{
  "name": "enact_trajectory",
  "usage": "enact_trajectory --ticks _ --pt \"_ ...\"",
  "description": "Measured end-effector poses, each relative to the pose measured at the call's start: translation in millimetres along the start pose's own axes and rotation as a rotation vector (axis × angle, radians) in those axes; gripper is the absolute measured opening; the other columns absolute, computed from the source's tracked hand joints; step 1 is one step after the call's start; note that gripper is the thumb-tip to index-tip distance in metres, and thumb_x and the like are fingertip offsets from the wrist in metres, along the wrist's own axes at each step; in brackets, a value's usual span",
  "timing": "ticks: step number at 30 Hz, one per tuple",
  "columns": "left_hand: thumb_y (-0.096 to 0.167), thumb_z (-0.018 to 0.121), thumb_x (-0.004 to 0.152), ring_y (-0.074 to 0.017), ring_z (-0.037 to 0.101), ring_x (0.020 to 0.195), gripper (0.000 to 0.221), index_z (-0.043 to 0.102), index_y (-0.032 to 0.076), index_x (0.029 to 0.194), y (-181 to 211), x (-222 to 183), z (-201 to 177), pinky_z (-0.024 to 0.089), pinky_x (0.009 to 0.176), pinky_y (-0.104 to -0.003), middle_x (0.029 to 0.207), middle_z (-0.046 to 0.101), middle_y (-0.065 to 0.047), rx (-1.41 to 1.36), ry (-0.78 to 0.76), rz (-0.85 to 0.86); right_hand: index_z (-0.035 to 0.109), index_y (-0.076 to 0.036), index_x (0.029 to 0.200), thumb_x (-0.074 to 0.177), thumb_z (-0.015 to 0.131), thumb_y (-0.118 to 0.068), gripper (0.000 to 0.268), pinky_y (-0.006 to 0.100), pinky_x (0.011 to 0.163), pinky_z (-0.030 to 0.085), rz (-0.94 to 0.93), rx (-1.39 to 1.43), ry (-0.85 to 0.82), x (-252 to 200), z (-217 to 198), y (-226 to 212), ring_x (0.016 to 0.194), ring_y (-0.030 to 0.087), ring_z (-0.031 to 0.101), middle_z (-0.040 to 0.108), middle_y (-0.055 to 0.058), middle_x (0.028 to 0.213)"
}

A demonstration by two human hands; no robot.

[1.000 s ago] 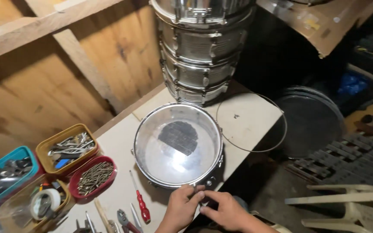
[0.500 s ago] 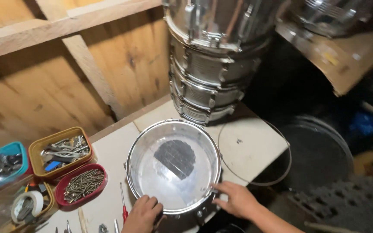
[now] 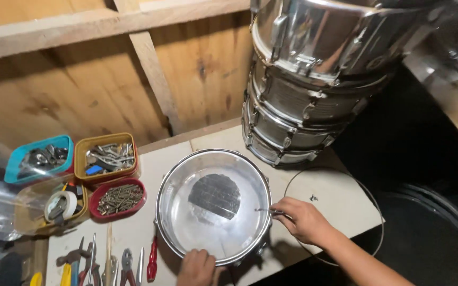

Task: Repairing a drum head by scraping the surface and fitting a metal hoop

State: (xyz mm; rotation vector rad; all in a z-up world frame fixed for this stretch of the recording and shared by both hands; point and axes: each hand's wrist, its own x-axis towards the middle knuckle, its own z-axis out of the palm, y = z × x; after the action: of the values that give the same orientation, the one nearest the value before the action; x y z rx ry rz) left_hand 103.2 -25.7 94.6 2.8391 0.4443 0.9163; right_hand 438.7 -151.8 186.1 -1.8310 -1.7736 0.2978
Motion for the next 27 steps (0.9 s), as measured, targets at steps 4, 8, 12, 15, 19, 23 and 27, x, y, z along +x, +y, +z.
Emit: enact_trajectory --ticks 4,8,12,15,19,23,27 --pt "0.039 0.060 0.098 -0.0334 0.045 0.064 0.035 0.052 0.012 0.078 18 25 49 0.036 0.057 -0.048 0.073 0.047 -0.013 0.059 0.022 0.004 0.078 -0.016 0.110 0.091 0.072 -0.026 0.022 0.035 0.072 0.058 0.190 0.041 0.109 -13 -6 -10 0.079 0.018 0.071 0.069 -0.002 0.100" --pt "0.035 0.079 0.082 -0.0360 0.052 0.065 0.031 0.057 0.014 0.088 25 43 56 0.044 0.054 -0.050 0.077 0.050 -0.011 0.024 -0.006 -0.055 0.081 -0.012 0.109 0.091 0.071 -0.027 0.025 0.030 0.081 0.056 0.323 0.090 0.146 -48 24 -16 0.086 0.016 0.075 0.076 -0.001 0.100" --pt "0.044 0.067 0.092 -0.0300 0.052 0.078 0.035 0.058 0.011 0.088 -8 41 23 0.047 0.072 -0.043 0.088 0.056 -0.009 -0.036 -0.216 -0.106 0.082 -0.011 0.107 0.090 0.073 -0.025 0.024 0.028 0.082 0.058 0.392 0.208 0.236 -69 57 -31 0.088 0.016 0.077 0.082 0.003 0.098" --pt "0.055 0.057 0.098 -0.0248 0.054 0.099 0.044 0.064 0.013 0.106 -28 45 -24 0.046 0.094 -0.041 0.106 0.061 -0.005 0.024 -0.537 -0.333 0.081 -0.014 0.112 0.090 0.072 -0.028 0.028 0.028 0.093 0.056 0.570 0.270 0.198 -66 74 -38 0.101 0.015 0.077 0.083 0.003 0.110" --pt "0.050 0.077 0.081 -0.0340 0.062 0.092 0.042 0.069 0.012 0.098 -65 7 -24 0.049 0.083 -0.049 0.100 0.066 -0.010 0.034 -0.065 -0.264 0.078 -0.012 0.117 0.091 0.071 -0.034 0.035 0.033 0.102 0.053 0.532 0.161 0.171 -59 98 -22 0.111 0.020 0.074 0.079 0.005 0.120" --pt "0.057 0.078 0.077 -0.0308 0.062 0.112 0.055 0.070 0.012 0.108 -73 -10 -19 0.048 0.097 -0.048 0.116 0.067 -0.008 0.031 -0.037 -0.231 0.078 -0.016 0.115 0.094 0.068 -0.031 0.027 0.037 0.091 0.056 0.274 0.014 0.105 -52 96 -9 0.100 0.024 0.074 0.080 0.001 0.110" --pt "0.059 0.082 0.075 -0.0334 0.059 0.117 0.057 0.069 0.013 0.108 -68 -14 -13 0.049 0.100 -0.052 0.120 0.064 -0.011 0.053 -0.120 -0.236 0.075 -0.025 0.121 0.090 0.068 -0.019 0.032 0.037 0.083 0.059 0.074 -0.031 -0.053 -42 79 -4 0.103 0.023 0.074 0.077 -0.004 0.119"
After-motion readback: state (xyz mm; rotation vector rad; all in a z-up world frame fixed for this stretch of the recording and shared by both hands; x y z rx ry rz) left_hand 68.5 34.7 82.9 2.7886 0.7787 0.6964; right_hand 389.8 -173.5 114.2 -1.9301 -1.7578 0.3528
